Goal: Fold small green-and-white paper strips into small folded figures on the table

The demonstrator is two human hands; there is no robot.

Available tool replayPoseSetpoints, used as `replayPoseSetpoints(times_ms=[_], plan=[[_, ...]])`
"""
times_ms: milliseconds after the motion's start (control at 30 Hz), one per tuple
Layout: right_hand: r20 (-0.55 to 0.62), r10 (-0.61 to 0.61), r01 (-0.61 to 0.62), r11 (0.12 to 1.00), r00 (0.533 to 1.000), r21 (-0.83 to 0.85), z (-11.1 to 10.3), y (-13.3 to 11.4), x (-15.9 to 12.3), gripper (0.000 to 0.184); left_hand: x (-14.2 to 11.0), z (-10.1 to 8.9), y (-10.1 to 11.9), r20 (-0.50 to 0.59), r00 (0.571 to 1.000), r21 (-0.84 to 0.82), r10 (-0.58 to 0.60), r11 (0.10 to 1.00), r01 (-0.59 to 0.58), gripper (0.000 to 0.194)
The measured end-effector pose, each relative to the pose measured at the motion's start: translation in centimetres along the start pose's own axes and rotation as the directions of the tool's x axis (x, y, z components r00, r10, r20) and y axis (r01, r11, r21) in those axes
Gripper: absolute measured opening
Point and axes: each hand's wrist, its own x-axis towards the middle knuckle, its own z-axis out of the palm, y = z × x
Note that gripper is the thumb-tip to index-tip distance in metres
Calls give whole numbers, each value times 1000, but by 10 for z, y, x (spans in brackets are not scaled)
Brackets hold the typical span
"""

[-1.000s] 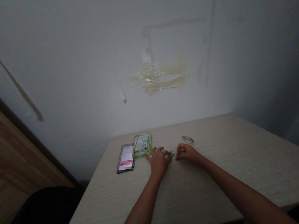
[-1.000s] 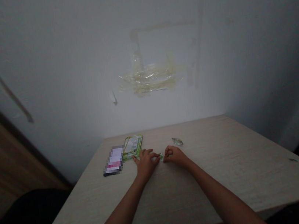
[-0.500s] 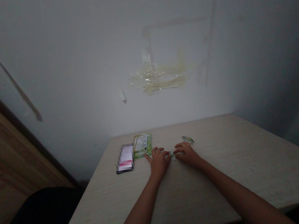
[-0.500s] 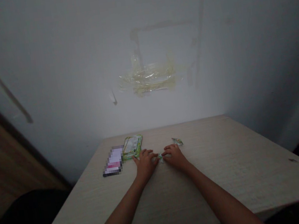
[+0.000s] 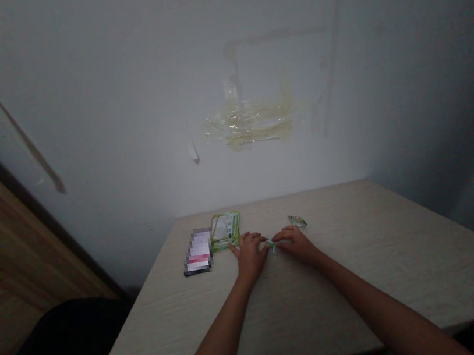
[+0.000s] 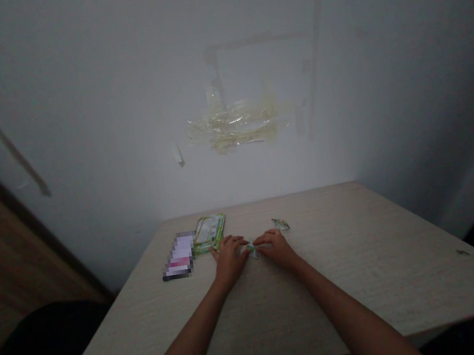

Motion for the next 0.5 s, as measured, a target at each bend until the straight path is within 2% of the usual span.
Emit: replayPoseSetpoints(times_ms=[100,300,500], plan=[[-11,70,-70,996,997,57,0,-1,1,20,-1,-3,2,-3,1000,-2,-1,1000,1,22],[-20,52,-49,987,998,151,1,-4,3,19,-2,-7,5,-4,1000,-35,10,999,-10,21],[-44,114,-102,971,993,216,4,-3,2,23,-3,-9,8,-4,999,-70,35,997,-35,19]])
